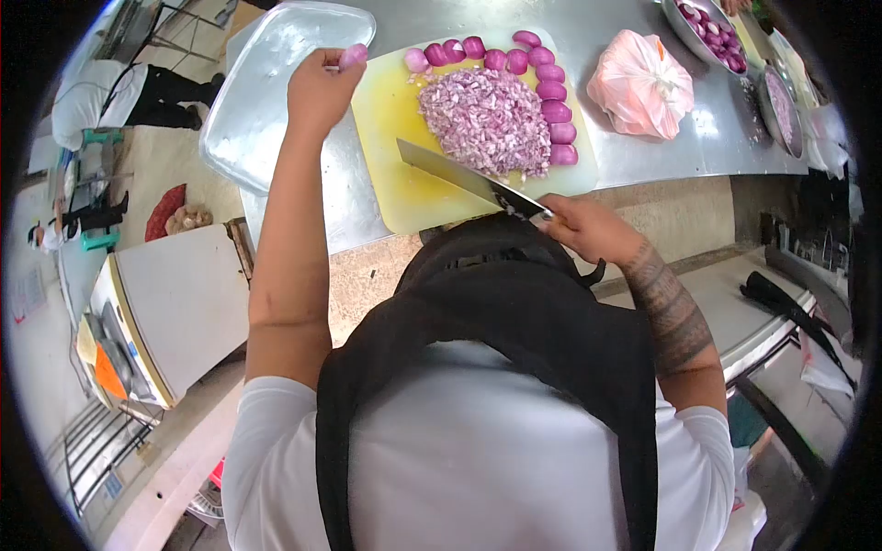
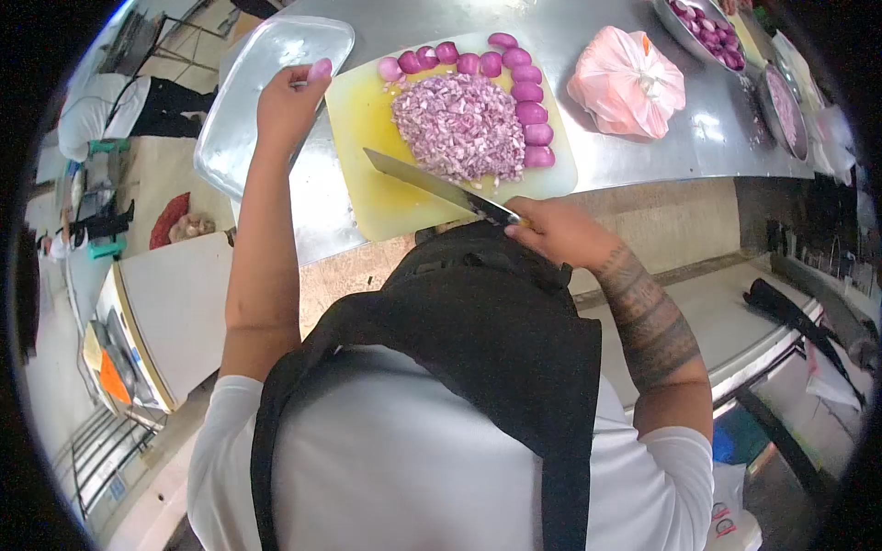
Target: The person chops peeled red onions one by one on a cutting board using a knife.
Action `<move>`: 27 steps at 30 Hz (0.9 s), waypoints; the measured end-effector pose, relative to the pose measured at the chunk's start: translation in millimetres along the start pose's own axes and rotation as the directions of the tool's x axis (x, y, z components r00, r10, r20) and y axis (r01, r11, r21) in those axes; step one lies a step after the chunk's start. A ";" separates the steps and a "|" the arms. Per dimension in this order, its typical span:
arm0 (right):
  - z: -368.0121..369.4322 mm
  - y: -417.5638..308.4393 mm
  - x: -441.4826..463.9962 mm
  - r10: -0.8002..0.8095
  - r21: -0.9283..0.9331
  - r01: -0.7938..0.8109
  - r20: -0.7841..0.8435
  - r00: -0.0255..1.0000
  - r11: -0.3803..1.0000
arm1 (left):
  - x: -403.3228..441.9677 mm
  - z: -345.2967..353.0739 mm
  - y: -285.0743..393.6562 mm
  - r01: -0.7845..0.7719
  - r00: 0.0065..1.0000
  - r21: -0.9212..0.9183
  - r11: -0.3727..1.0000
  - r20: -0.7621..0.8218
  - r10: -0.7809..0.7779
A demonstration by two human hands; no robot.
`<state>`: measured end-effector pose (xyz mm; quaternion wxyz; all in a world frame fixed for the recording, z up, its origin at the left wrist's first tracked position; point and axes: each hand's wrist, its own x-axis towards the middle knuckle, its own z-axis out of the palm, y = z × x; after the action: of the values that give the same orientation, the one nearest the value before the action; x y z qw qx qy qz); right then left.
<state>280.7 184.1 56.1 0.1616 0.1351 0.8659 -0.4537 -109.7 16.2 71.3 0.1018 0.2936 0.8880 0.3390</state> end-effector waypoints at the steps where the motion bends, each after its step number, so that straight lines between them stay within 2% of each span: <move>1: 5.0 8.2 11.7 -0.025 0.050 0.025 -0.003 1.000 0.998 | -18.4 -7.0 10.9 0.035 0.999 0.000 0.999 -0.002 -0.035; 3: 5.5 13.3 34.5 -0.031 0.124 0.034 -0.021 0.999 0.992 | -55.9 14.0 1.1 -0.024 1.000 0.019 1.000 -0.008 0.024; 6: 10.9 1.1 62.3 0.060 0.215 -0.053 -0.023 0.998 0.975 | -114.5 66.2 -16.0 0.000 0.997 0.175 0.985 0.082 -0.014; 9: 31.2 -0.8 83.2 -0.045 0.201 0.071 -0.132 0.990 0.977 | -145.4 94.3 -20.1 -0.060 0.994 0.291 0.955 0.109 0.029; 10: 32.9 -5.0 86.7 -0.055 0.196 0.082 -0.139 0.989 0.977 | -150.7 96.8 -17.6 -0.087 0.992 0.315 0.945 0.116 0.052; 13: 25.6 -17.9 97.9 -0.072 0.152 0.088 -0.104 0.992 0.984 | -149.1 88.9 -4.7 -0.041 0.975 0.349 0.936 0.218 -0.039; 16: 19.3 -29.1 112.9 -0.112 0.197 0.127 -0.086 0.990 0.972 | -140.6 88.9 -0.5 -0.009 0.968 0.356 0.934 0.238 -0.081; 20: 53.8 -27.1 136.0 -0.114 0.149 0.135 -0.144 0.983 0.980 | -137.0 89.9 -8.7 -0.093 0.960 0.381 0.920 0.278 -0.018; 23: 8.1 -68.6 124.5 0.102 0.294 -0.119 0.074 0.992 0.948 | -137.6 88.2 -16.5 -0.141 0.960 0.351 0.926 0.277 0.041; 27: 43.4 -37.8 130.8 -0.038 0.221 0.061 -0.109 0.993 0.973 | -138.0 85.7 -17.8 -0.154 0.954 0.339 0.928 0.297 0.050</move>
<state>154.0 138.6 8.2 0.0888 0.1543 0.8196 -0.5446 26.1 -29.4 -7.2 0.1544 0.3988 0.8944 0.1308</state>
